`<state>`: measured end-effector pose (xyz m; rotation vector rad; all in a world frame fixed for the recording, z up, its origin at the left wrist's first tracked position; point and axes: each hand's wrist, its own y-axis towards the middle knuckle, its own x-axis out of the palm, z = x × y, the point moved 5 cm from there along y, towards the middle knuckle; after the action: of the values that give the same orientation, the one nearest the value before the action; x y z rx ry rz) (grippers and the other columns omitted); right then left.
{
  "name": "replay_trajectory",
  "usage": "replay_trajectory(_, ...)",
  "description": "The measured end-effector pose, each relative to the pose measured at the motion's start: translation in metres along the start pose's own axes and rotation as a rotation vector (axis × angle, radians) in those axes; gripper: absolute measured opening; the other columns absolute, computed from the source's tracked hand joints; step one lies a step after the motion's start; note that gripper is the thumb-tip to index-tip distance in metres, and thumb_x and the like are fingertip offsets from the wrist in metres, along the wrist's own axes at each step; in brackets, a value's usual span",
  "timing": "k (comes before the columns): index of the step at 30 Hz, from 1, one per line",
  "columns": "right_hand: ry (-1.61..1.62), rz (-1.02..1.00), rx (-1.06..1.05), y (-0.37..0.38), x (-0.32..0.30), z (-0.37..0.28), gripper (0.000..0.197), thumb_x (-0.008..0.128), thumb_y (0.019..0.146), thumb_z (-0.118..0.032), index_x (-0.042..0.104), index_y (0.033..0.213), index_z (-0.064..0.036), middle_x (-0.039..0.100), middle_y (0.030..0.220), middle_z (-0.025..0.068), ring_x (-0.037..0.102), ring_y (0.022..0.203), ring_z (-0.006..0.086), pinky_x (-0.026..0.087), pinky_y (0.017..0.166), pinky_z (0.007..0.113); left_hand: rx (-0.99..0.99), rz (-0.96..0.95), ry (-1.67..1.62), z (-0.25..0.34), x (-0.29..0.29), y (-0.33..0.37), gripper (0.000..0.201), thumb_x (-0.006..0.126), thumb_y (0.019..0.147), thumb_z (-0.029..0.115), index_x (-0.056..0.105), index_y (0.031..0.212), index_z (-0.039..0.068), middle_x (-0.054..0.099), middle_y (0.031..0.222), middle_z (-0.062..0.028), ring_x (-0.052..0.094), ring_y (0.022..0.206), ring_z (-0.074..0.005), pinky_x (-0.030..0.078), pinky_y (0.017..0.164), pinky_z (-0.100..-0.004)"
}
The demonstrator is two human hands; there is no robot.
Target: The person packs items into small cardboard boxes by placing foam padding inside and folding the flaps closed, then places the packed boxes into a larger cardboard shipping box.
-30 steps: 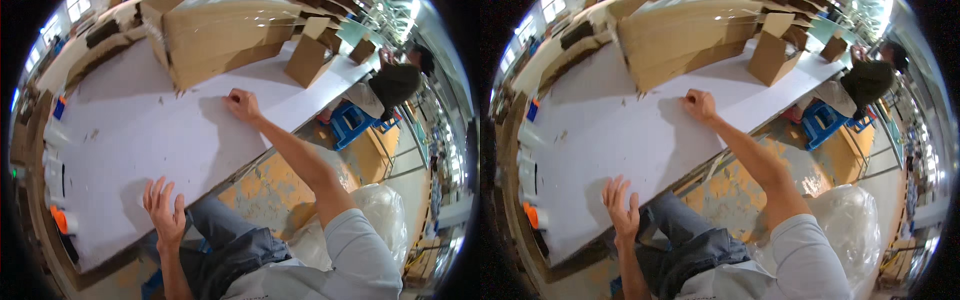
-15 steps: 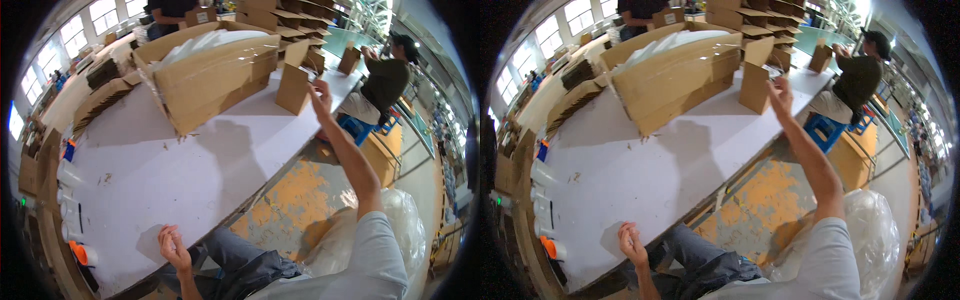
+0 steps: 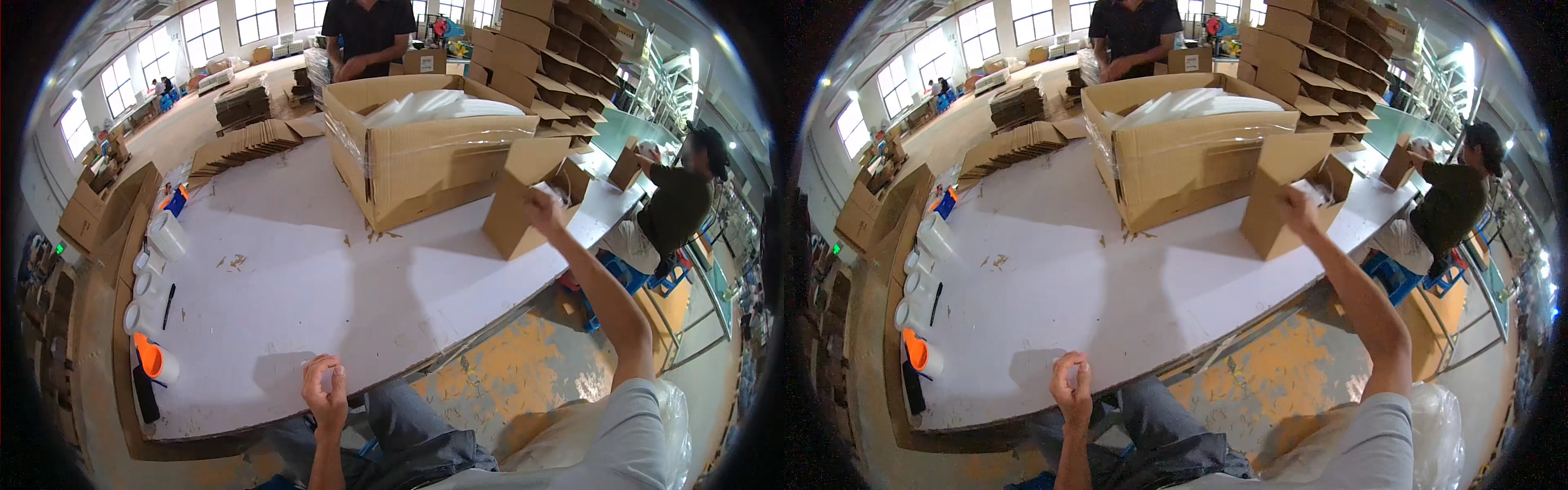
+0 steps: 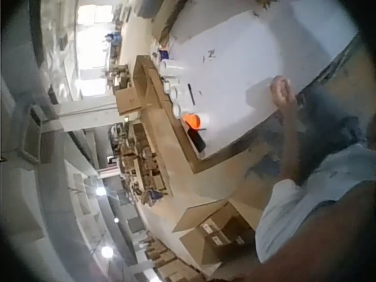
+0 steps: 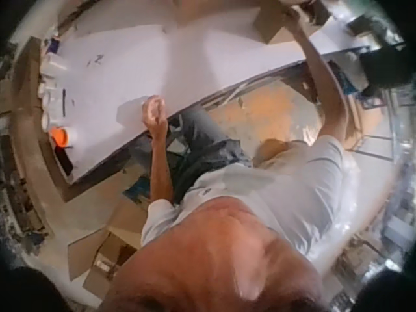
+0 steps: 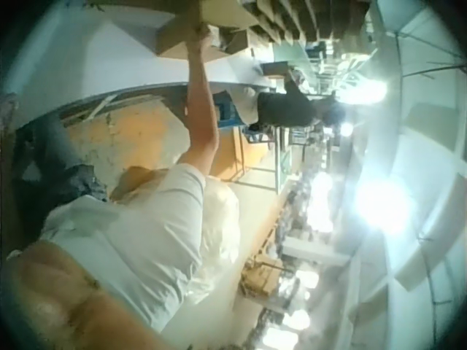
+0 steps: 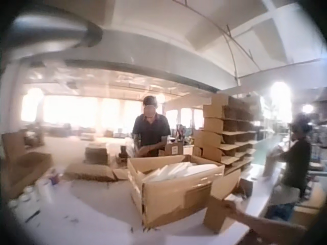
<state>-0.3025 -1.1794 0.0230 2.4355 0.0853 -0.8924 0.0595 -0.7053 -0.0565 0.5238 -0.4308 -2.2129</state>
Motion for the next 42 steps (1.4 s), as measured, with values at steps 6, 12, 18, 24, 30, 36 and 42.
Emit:
replay_trajectory(6, 0.086, -0.616, -0.271, -0.110, 0.043, -0.231, 0.032, 0.076, 0.087, -0.027, 0.067, 0.106, -0.0029, 0.071, 0.093, 0.0117, 0.070, 0.079, 0.0218, 0.055, 0.073, 0.036, -0.141, -0.015, -0.242, -0.030, -0.005, 0.001, 0.040, 0.071, 0.090, 0.019, 0.057, 0.124, 0.002, 0.058, 0.132, -0.0144, 0.051, 0.126, -0.0279, 0.037, 0.107, -0.0435)
replay_trajectory(12, 0.457, -0.449, -0.490, -0.069, 0.025, -0.314, 0.017, 0.071, 0.093, -0.017, 0.070, 0.102, -0.0025, 0.072, 0.087, 0.0054, 0.066, 0.079, 0.0145, 0.055, 0.072, 0.030, -0.047, 0.077, -0.301, 0.000, -0.053, 0.049, 0.100, 0.077, 0.080, 0.057, 0.030, 0.152, 0.005, 0.035, 0.155, -0.0152, 0.030, 0.145, -0.0295, 0.024, 0.116, -0.0501)
replay_trajectory(18, 0.141, -0.101, -0.501, 0.080, 0.058, -0.291, 0.030, 0.074, 0.088, -0.022, 0.067, 0.112, -0.0042, 0.072, 0.104, 0.0112, 0.068, 0.097, 0.0223, 0.054, 0.085, 0.035, 0.172, 0.022, -0.400, 0.021, -0.085, 0.096, 0.122, 0.079, 0.074, 0.060, 0.010, 0.157, 0.003, 0.023, 0.161, -0.0160, 0.028, 0.146, -0.0298, 0.024, 0.119, -0.0448)
replay_trajectory(24, -0.168, -0.111, -0.503, 0.171, 0.116, -0.277, 0.057, 0.074, 0.077, -0.028, 0.061, 0.128, -0.0070, 0.060, 0.131, 0.0206, 0.055, 0.126, 0.0366, 0.041, 0.109, 0.045, 0.008, -0.047, -0.478, 0.022, -0.100, 0.126, 0.113, 0.083, 0.070, 0.039, 0.019, 0.157, 0.005, 0.038, 0.150, -0.0152, 0.038, 0.139, -0.0299, 0.031, 0.114, -0.0462)
replay_trajectory(30, -0.436, -0.173, -0.622, 0.211, 0.172, -0.265, 0.058, 0.075, 0.076, -0.029, 0.062, 0.130, -0.0121, 0.054, 0.140, 0.0215, 0.053, 0.127, 0.0381, 0.041, 0.110, 0.044, 0.057, 0.080, -0.590, 0.012, -0.096, 0.125, 0.105, 0.082, 0.069, 0.034, 0.026, 0.154, 0.007, 0.043, 0.146, -0.0138, 0.042, 0.135, -0.0302, 0.034, 0.112, -0.0471)
replay_trajectory(36, -0.636, -0.519, -0.288, 0.213, 0.185, -0.267, 0.052, 0.075, 0.074, -0.030, 0.067, 0.123, -0.0128, 0.067, 0.121, 0.0212, 0.063, 0.113, 0.0373, 0.049, 0.100, 0.042, 0.049, 0.088, -0.599, 0.008, -0.099, 0.124, 0.104, 0.081, 0.068, 0.034, 0.027, 0.153, 0.007, 0.043, 0.145, -0.0136, 0.043, 0.135, -0.0308, 0.035, 0.112, -0.0474)
replay_trajectory(42, -0.526, -0.441, -0.472, 0.216, 0.181, -0.253, 0.057, 0.082, 0.072, -0.034, 0.067, 0.123, -0.0132, 0.068, 0.117, 0.0196, 0.064, 0.111, 0.0372, 0.050, 0.097, 0.043, 0.038, 0.104, -0.662, 0.015, -0.090, 0.126, 0.104, 0.083, 0.069, 0.035, 0.028, 0.152, 0.006, 0.044, 0.143, -0.0135, 0.043, 0.135, -0.0303, 0.036, 0.111, -0.0475)
